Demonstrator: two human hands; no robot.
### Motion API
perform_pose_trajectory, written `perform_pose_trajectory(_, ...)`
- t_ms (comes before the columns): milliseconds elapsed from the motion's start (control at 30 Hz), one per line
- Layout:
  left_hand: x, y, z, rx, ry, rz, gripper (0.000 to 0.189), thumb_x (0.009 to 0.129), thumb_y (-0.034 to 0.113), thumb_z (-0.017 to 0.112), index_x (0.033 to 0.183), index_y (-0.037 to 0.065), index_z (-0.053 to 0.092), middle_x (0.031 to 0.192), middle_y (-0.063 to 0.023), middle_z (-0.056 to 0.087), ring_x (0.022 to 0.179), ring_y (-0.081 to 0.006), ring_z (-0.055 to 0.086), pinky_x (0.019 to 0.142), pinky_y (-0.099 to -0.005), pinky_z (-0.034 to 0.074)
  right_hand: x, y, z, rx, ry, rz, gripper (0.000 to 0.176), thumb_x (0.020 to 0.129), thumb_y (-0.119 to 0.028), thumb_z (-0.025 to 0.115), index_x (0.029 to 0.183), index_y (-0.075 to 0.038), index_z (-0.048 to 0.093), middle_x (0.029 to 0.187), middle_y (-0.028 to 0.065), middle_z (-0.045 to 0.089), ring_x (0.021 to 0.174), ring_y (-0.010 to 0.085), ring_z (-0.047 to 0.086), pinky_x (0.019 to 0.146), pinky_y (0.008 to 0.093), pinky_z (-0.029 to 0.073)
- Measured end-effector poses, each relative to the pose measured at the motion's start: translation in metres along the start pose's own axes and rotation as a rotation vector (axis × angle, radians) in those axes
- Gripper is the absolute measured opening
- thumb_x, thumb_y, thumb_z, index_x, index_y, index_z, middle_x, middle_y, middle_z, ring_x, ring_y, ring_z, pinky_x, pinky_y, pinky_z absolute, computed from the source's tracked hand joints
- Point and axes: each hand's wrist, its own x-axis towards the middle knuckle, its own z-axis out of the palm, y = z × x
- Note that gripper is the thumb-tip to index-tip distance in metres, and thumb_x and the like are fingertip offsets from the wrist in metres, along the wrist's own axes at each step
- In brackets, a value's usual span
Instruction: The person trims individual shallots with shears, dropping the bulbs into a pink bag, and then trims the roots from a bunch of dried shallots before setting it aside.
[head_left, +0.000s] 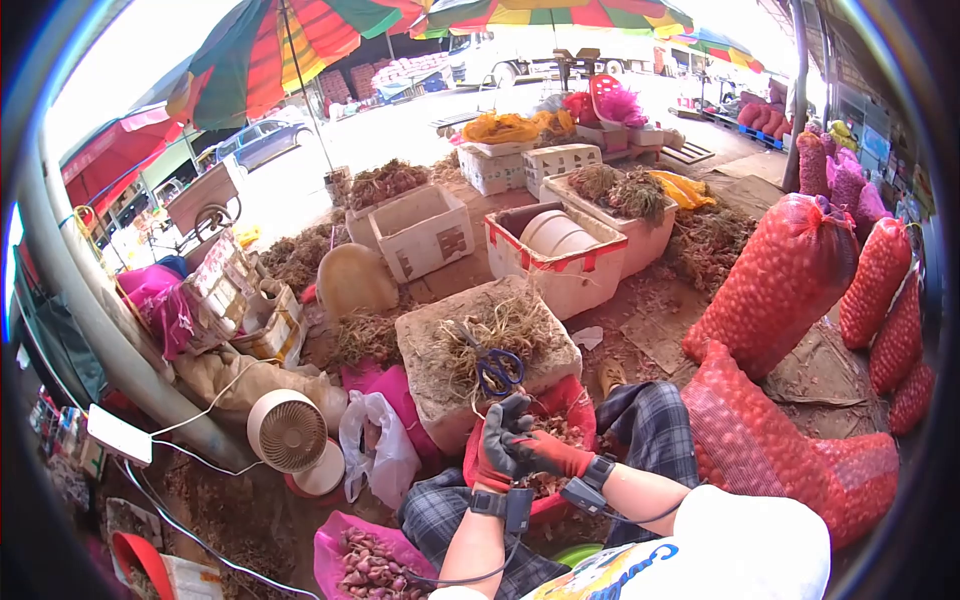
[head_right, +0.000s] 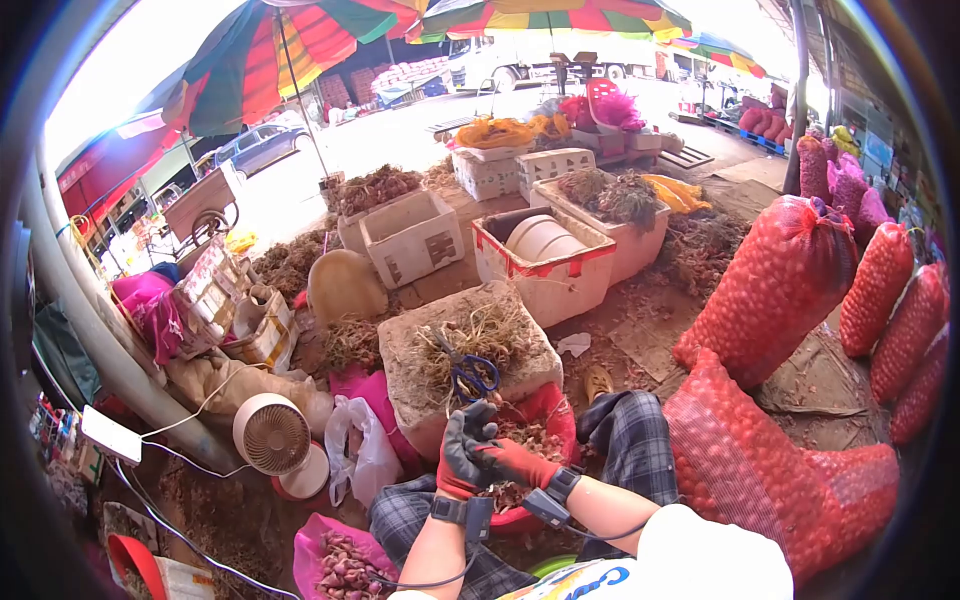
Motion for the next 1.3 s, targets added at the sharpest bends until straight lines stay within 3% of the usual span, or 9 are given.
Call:
perform_pose_trajectory(133,0.000,0.004,0.003,0.026,0.200,0.166,0.048,0.094,0.043,0.045,0.126,0.007,0.051,0.122,-0.0066,0.056,0.102,-0.0209,0.053,0.085,-0.0439,0.050,-0.015,-0.019,-0.015,-0.947,0.393,-0.525,0.050,0.081,-0.033,0.064,0.121,-0.004,0.053,0.110,0.0117,0.061,0.104,0.0279,0.057,0.088,0.0361,0.045)
perform_pose_trajectory(267,0.000,0.004,0.021,-0.101,-0.176,0.211,0.056,0.093,0.045,0.045,0.132,0.005,0.045,0.139,-0.0098,0.044,0.127,-0.0277,0.039,0.105,-0.0489,0.030,-0.032,-0.036,0.010,-1.682,0.193,-0.436,0.059,0.069,-0.038,0.069,0.117,-0.005,0.055,0.121,0.0167,0.054,0.122,0.0329,0.043,0.099,0.0403,0.034)
perform_pose_trajectory(400,0.000,0.001,0.014,-0.073,-0.285,0.097,0.062,0.094,0.049,0.038,0.137,0.005,0.040,0.141,-0.0183,0.039,0.129,-0.0343,0.036,0.111,-0.0456,0.021,-0.012,-0.013,0.004,-1.457,0.325,-0.512,0.041,0.061,-0.034,0.070,0.092,-0.008,0.065,0.103,0.0118,0.062,0.107,0.0272,0.054,0.094,0.0430,0.037)
perform_pose_trajectory(567,-0.005,0.009,0.018,-0.069,-0.346,0.068,0.063,0.094,0.051,0.036,0.137,0.005,0.040,0.143,-0.0172,0.037,0.131,-0.0355,0.033,0.112,-0.0467,0.017,-0.021,-0.047,0.014,-1.921,0.305,-0.499,0.034,0.060,-0.045,0.068,0.077,-0.015,0.069,0.091,0.0044,0.064,0.097,0.0221,0.055,0.090,0.0390,0.038)
perform_pose_trajectory(967,-0.005,0.009,0.024,-0.095,-0.369,-0.057,0.062,0.094,0.049,0.038,0.138,0.005,0.040,0.144,-0.0163,0.036,0.134,-0.0335,0.031,0.111,-0.0487,0.018,-0.032,-0.057,0.011,-1.996,0.286,-0.447,0.034,0.060,-0.044,0.068,0.081,-0.016,0.069,0.088,0.0043,0.063,0.097,0.0208,0.055,0.089,0.0393,0.037)
perform_pose_trajectory(1067,-0.007,0.011,0.029,-0.109,-0.407,0.029,0.061,0.094,0.049,0.037,0.138,0.006,0.040,0.144,-0.0178,0.035,0.134,-0.0336,0.030,0.112,-0.0487,0.016,-0.022,-0.036,0.004,-1.831,0.312,-0.495,0.033,0.065,-0.037,0.069,0.085,-0.012,0.068,0.089,0.0090,0.065,0.094,0.0246,0.059,0.085,0.0408,0.042)
perform_pose_trajectory(1167,-0.008,0.015,0.031,-0.150,-0.437,0.138,0.064,0.093,0.052,0.034,0.138,0.008,0.040,0.144,-0.0200,0.033,0.132,-0.0360,0.030,0.112,-0.0475,0.013,-0.013,0.001,0.024,-0.854,0.343,-0.449,0.029,0.070,-0.028,0.068,0.090,-0.006,0.066,0.088,0.0159,0.066,0.088,0.0311,0.062,0.079,0.0422,0.046)
perform_pose_trajectory(1267,-0.008,0.013,0.025,-0.095,-0.367,0.157,0.065,0.092,0.054,0.036,0.138,0.009,0.040,0.145,-0.0191,0.032,0.132,-0.0366,0.030,0.112,-0.0475,0.012,-0.015,-0.001,0.025,-0.769,0.260,-0.417,0.021,0.078,-0.022,0.063,0.089,-0.004,0.067,0.088,0.0151,0.068,0.081,0.0320,0.064,0.076,0.0379,0.048)
perform_pose_trajectory(1300,-0.006,0.011,0.022,-0.055,-0.366,0.172,0.064,0.091,0.054,0.038,0.138,0.010,0.041,0.145,-0.0193,0.032,0.134,-0.0355,0.025,0.113,-0.0471,0.012,-0.015,-0.005,0.022,-0.816,0.249,-0.361,0.029,0.075,-0.022,0.065,0.097,-0.004,0.065,0.097,0.0159,0.065,0.091,0.0320,0.062,0.083,0.0389,0.046)
